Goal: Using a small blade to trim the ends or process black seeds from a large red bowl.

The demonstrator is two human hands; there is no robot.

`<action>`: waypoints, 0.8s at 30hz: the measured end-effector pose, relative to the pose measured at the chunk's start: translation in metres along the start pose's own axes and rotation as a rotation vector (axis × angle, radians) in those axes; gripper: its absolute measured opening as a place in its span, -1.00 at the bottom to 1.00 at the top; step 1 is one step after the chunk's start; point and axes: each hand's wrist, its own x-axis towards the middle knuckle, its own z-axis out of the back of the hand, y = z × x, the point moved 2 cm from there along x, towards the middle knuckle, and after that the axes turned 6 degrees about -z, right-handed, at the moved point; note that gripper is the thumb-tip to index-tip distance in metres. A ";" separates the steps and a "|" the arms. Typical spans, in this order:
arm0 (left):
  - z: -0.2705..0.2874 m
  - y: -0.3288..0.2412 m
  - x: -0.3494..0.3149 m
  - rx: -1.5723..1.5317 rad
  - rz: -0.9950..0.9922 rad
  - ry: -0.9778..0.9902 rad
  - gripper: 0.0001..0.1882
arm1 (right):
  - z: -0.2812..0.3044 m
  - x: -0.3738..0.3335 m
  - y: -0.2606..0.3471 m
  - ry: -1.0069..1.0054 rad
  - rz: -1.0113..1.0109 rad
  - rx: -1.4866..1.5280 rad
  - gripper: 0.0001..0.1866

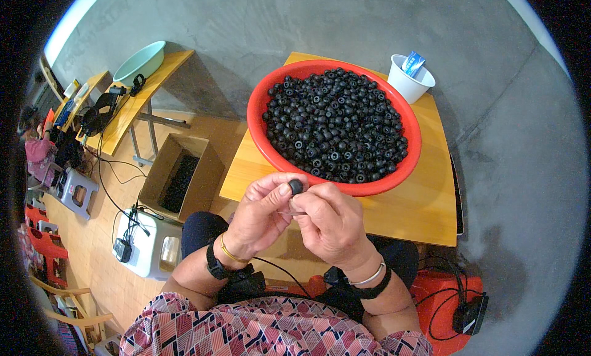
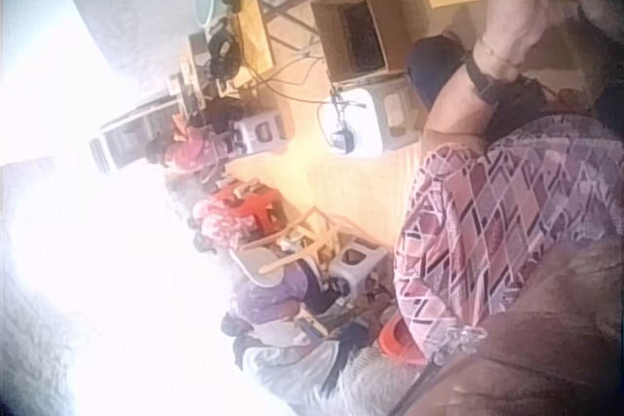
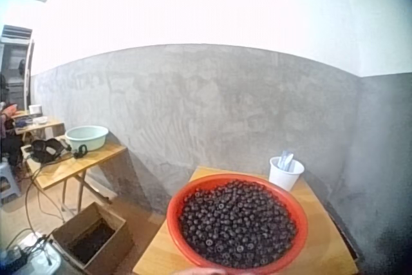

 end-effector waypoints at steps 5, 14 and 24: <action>0.002 -0.003 0.003 -0.041 0.027 0.071 -0.77 | 0.000 0.001 0.004 0.043 -0.447 0.399 -0.90; 0.001 -0.003 0.003 -0.040 0.039 0.119 -0.79 | 0.010 0.013 0.012 0.157 -0.420 0.203 -0.87; 0.003 -0.002 0.003 0.025 0.016 0.145 -0.79 | 0.010 0.013 0.010 0.188 -0.458 0.185 -0.87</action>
